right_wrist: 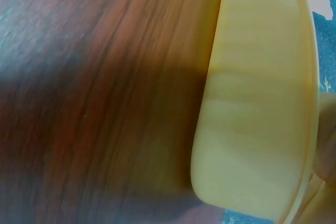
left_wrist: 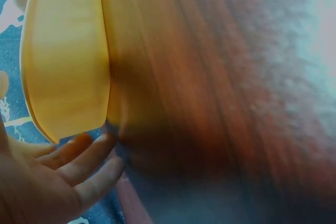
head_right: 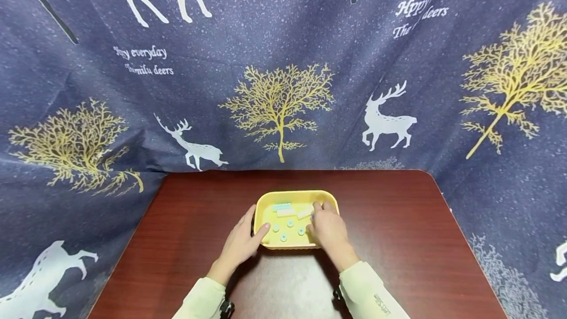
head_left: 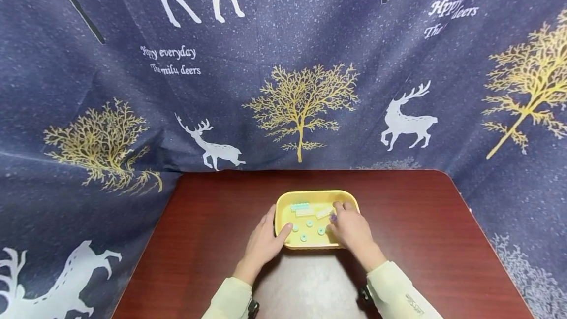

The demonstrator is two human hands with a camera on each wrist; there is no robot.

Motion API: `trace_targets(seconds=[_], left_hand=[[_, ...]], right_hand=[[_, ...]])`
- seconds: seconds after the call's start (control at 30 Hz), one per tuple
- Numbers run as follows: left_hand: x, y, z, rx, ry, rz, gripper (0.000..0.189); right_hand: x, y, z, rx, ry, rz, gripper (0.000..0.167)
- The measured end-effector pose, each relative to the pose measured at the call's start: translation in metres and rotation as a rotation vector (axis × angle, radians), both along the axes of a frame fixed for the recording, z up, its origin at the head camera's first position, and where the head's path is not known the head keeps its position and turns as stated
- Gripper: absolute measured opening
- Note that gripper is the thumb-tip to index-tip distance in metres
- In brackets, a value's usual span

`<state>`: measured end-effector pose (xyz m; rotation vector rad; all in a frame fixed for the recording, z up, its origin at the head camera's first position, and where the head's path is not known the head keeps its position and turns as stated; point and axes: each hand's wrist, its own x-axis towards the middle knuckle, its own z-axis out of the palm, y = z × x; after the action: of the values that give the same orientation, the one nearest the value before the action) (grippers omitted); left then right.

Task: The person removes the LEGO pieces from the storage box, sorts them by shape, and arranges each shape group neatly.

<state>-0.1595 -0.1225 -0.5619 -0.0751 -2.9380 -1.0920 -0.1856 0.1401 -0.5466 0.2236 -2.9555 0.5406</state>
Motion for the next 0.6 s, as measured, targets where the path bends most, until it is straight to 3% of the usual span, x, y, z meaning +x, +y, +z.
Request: trace_targets(seconds=[0.3, 0.6], left_hand=[[-0.01, 0.005, 0.001, 0.056, -0.025, 0.04, 0.082], [-0.018, 0.007, -0.004, 0.218, 0.009, 0.13, 0.047]], right_hand=[[-0.003, -0.006, 0.001, 0.02, -0.048, -0.024, 0.047], [-0.004, -0.011, -0.003, 0.035, -0.061, -0.033, 0.038]])
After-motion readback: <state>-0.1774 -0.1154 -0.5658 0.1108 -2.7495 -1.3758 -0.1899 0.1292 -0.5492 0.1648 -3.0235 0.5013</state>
